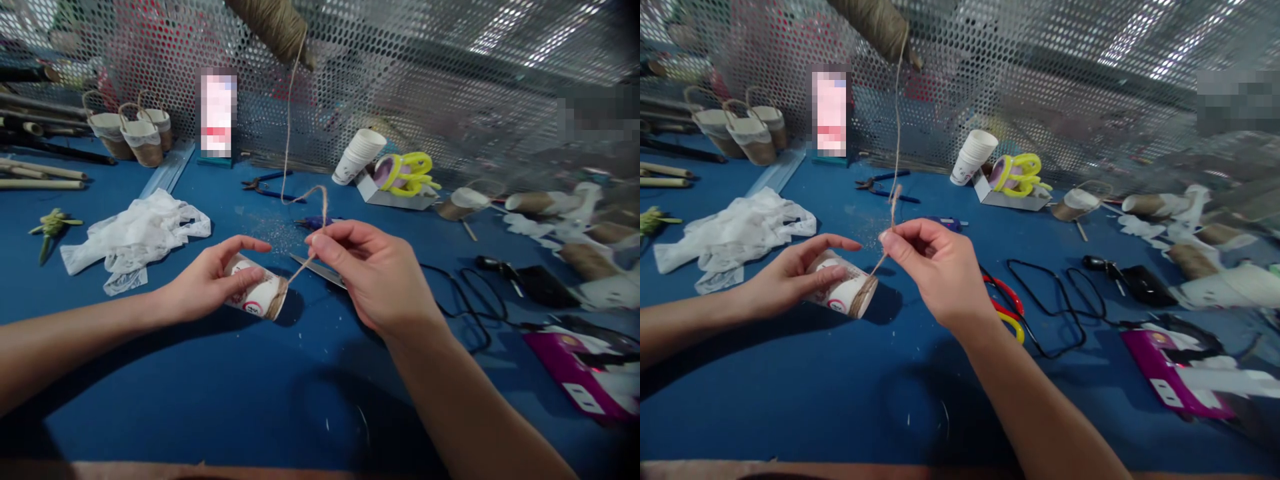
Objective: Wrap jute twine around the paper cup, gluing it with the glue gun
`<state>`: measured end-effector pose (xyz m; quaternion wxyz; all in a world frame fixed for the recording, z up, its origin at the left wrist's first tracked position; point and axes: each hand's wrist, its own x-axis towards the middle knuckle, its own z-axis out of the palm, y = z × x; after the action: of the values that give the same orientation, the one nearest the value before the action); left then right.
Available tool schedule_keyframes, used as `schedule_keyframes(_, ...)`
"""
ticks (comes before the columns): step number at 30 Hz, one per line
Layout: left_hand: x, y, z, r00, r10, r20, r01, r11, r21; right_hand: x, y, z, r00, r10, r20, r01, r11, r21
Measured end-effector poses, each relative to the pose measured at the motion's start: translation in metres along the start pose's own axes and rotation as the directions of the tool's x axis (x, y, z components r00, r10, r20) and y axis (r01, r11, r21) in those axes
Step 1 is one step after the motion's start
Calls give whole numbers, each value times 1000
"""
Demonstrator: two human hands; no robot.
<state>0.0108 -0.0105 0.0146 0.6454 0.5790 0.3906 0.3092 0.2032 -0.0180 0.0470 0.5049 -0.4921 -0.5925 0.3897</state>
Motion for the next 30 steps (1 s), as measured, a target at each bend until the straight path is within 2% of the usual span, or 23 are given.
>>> schedule_keyframes(17,-10,1,1,976,183,116,-192,978,77,4,13,5,994,99,53,-89,984,-156)
schedule_keyframes(30,-15,0,1,933,337,127,-352,926,133,2,12,7,983,134,127,-106,973,-205)
